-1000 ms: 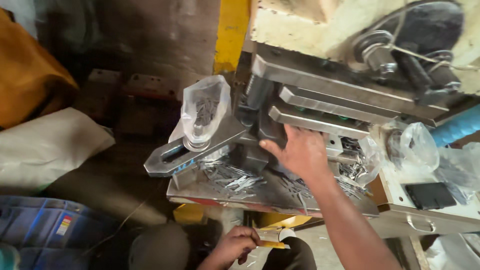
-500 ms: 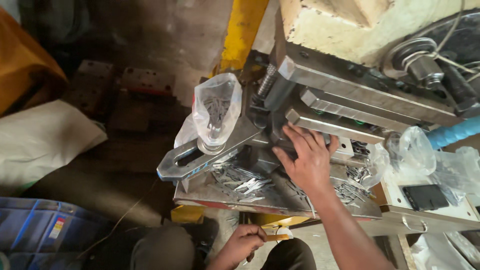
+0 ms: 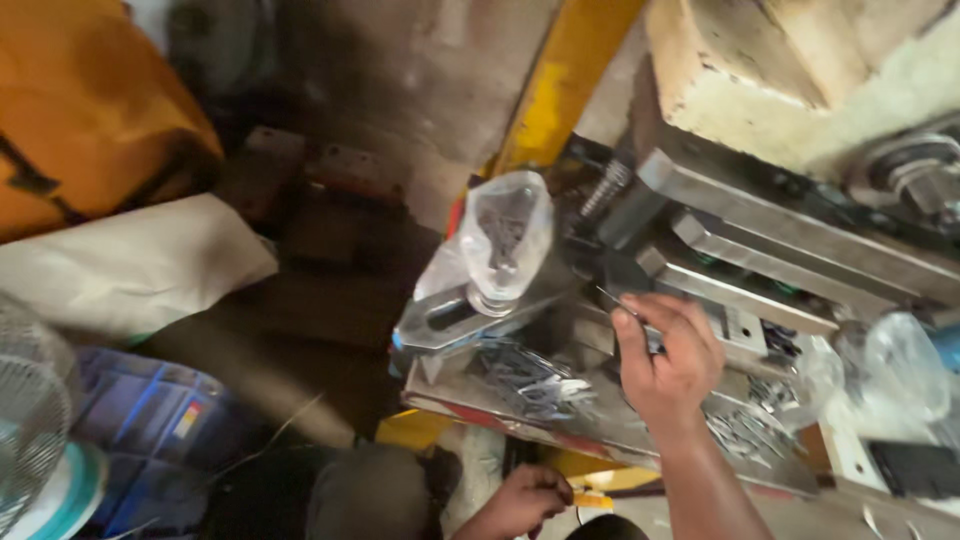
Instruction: The person operates a manual press machine to shape small metal pieces. They repeatedly place a metal piece into the press, pull a lever to activate the press, then remove the shaped piece and place it into a plastic bag. The cycle continues with multiple pieces.
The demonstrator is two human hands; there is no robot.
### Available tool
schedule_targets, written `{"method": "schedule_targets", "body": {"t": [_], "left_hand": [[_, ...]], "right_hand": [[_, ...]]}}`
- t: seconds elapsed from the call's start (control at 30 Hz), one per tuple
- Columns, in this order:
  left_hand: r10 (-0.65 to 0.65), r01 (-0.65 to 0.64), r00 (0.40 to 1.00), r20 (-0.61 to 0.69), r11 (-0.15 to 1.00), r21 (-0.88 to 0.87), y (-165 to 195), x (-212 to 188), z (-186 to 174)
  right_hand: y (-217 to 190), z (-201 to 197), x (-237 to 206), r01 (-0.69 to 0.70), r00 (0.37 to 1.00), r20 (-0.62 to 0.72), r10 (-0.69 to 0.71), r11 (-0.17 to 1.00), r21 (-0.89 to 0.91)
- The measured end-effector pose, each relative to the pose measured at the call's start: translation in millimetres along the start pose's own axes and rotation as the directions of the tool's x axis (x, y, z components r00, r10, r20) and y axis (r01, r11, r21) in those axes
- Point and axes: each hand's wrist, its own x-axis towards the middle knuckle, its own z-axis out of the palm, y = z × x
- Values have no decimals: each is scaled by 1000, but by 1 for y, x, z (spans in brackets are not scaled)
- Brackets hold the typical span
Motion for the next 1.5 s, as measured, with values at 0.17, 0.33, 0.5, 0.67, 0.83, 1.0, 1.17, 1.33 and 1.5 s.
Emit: {"method": "schedule_targets", "body": {"t": [0.17, 0.33, 0.5, 0.67, 0.83, 1.0, 1.17, 1.33, 1.5], "left_hand": [[58, -54, 997, 52, 995, -81, 1, 0, 0], [330, -326, 940, 85, 944, -60, -1, 3, -1], [39, -39, 999, 2, 998, -45, 5, -4, -5], [41, -39, 998, -42, 998, 51, 5, -7, 1], [6, -6, 1000, -14, 1000, 21, -11, 3, 1], [14, -13, 1000, -10, 998, 56, -20, 7, 1], [20, -19, 999, -28, 999, 45, -19, 5, -2], [5, -2, 999, -40, 997, 77, -18, 5, -2], [-5, 7, 999, -38, 998, 68, -19, 6, -1]], "right_hand": [[-28, 36, 39, -113, 993, 36, 109, 982, 153], [-30, 72, 61, -107, 981, 177, 80, 983, 151], [-27, 56, 40, -255, 921, 305, 241, 967, 8], [-17, 8, -15, 59, 982, 185, -38, 992, -110], [20, -20, -19, 88, 971, 237, 6, 919, -384], [54, -20, 7, 39, 839, 453, 301, 798, -601], [64, -13, 14, -25, 768, 535, 352, 851, -524], [58, -16, 1, -47, 839, 488, 242, 925, -378], [56, -16, -21, 96, 981, 189, -51, 967, -235]]}}
